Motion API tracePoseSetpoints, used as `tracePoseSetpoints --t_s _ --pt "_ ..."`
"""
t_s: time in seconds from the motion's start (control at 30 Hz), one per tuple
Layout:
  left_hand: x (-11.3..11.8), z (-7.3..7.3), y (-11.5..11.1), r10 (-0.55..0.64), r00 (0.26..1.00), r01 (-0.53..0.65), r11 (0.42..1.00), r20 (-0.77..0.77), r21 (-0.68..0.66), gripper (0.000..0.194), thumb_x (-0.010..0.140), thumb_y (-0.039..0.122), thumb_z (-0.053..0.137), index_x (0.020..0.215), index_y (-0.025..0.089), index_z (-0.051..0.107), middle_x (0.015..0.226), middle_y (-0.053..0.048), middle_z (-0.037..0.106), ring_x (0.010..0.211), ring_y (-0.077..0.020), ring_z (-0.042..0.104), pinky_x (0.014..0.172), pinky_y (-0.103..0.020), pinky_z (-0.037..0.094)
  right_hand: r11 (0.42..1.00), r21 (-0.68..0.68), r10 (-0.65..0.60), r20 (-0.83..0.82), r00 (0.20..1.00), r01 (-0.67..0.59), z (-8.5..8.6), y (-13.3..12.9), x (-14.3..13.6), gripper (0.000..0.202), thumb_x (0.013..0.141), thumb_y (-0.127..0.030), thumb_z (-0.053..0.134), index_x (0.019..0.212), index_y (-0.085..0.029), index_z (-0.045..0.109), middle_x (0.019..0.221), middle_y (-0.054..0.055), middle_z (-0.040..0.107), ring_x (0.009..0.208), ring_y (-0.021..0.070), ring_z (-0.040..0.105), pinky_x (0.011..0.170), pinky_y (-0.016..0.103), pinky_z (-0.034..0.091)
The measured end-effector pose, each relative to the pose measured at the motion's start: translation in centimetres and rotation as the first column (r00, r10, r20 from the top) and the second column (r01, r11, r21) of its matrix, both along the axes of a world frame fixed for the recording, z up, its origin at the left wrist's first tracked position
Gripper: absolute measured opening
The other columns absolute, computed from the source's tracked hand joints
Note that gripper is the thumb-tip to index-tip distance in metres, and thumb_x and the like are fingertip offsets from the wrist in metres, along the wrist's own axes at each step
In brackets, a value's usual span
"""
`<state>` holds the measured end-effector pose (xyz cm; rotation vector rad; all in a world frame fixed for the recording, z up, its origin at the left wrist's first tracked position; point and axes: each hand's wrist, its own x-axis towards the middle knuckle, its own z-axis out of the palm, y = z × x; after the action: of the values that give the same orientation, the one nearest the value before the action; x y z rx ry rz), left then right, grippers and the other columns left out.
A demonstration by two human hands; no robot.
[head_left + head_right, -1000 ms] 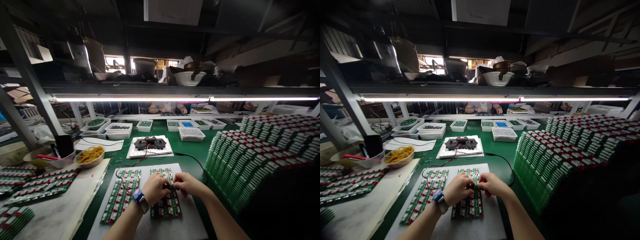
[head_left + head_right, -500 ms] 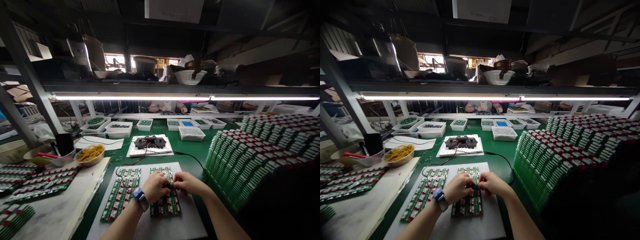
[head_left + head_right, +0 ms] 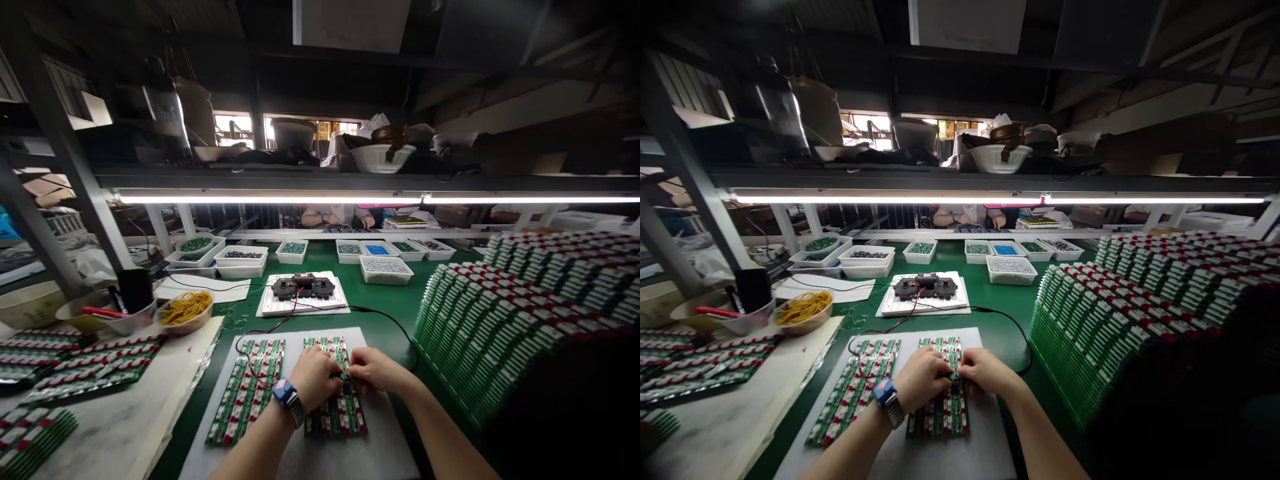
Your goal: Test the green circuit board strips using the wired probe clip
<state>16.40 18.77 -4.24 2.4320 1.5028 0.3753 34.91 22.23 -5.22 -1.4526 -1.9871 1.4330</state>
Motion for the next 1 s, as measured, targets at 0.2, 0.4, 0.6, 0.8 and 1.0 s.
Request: tracePoseSetpoints --t_s 0.2,0.4,0.6,0.8,1.0 --pt "0.1 -0.1 -0.2 0.013 1.0 -0.013 1.0 0.012 0.005 0.018 0.079 0.03 0.062 0.091 0.027 0.075 0.087 -0.003 0.07 0.093 -0.0242 0.056 0.085 -0.034 0.041 1.0 -0.028 -0.013 0.048 0.999 0.015 0.0 0.0 -0.1 0.009 0.08 -0.012 0.052 0.074 -0.018 0.049 0.05 -0.006 0.054 0.041 0.0104 0.053 0.036 0.016 0.03" --pt "0.2 -0.1 -0.1 0.019 1.0 -0.019 1.0 0.006 -0.001 0.017 0.077 0.027 0.061 0.088 0.026 0.075 0.087 -0.004 0.071 0.093 -0.0247 0.056 0.085 -0.035 0.042 0.996 0.085 -0.021 0.129 0.991 0.01 -0.2 0.4 -0.6 0.018 0.079 -0.021 0.061 0.071 -0.018 0.046 0.054 -0.008 0.047 0.044 0.0072 0.045 0.04 0.016 0.026" --pt "0.3 -0.2 -0.1 0.031 1.0 -0.031 1.0 0.001 0.002 0.019 0.076 0.028 0.06 0.09 0.024 0.074 0.089 -0.005 0.07 0.095 -0.0257 0.056 0.087 -0.037 0.042 0.968 0.247 -0.059 0.092 0.994 0.035 -1.1 -0.4 -0.7 0.014 0.076 -0.024 0.059 0.069 -0.018 0.049 0.056 -0.006 0.047 0.055 0.0103 0.044 0.047 0.018 0.029" --pt "0.4 -0.3 -0.1 0.025 1.0 -0.026 1.0 0.018 0.012 0.022 0.075 0.028 0.057 0.091 0.024 0.072 0.09 -0.006 0.069 0.097 -0.0268 0.056 0.088 -0.039 0.044 0.924 0.373 -0.084 -0.013 0.996 0.082 -2.0 -1.6 0.1 0.025 0.078 -0.042 0.052 0.073 -0.018 0.057 0.06 -0.002 0.051 0.06 0.0143 0.046 0.057 0.024 0.033" --pt "0.3 0.4 -0.8 0.019 0.998 -0.022 0.999 0.057 0.049 0.057 0.072 0.023 0.055 0.128 0.027 0.053 0.114 -0.009 0.061 0.107 -0.0294 0.052 0.095 -0.047 0.042 0.917 0.395 -0.053 -0.001 0.999 0.049 -1.8 -1.7 0.0 0.03 0.08 -0.045 0.048 0.074 -0.018 0.057 0.058 -0.002 0.05 0.058 0.0155 0.045 0.058 0.026 0.032"
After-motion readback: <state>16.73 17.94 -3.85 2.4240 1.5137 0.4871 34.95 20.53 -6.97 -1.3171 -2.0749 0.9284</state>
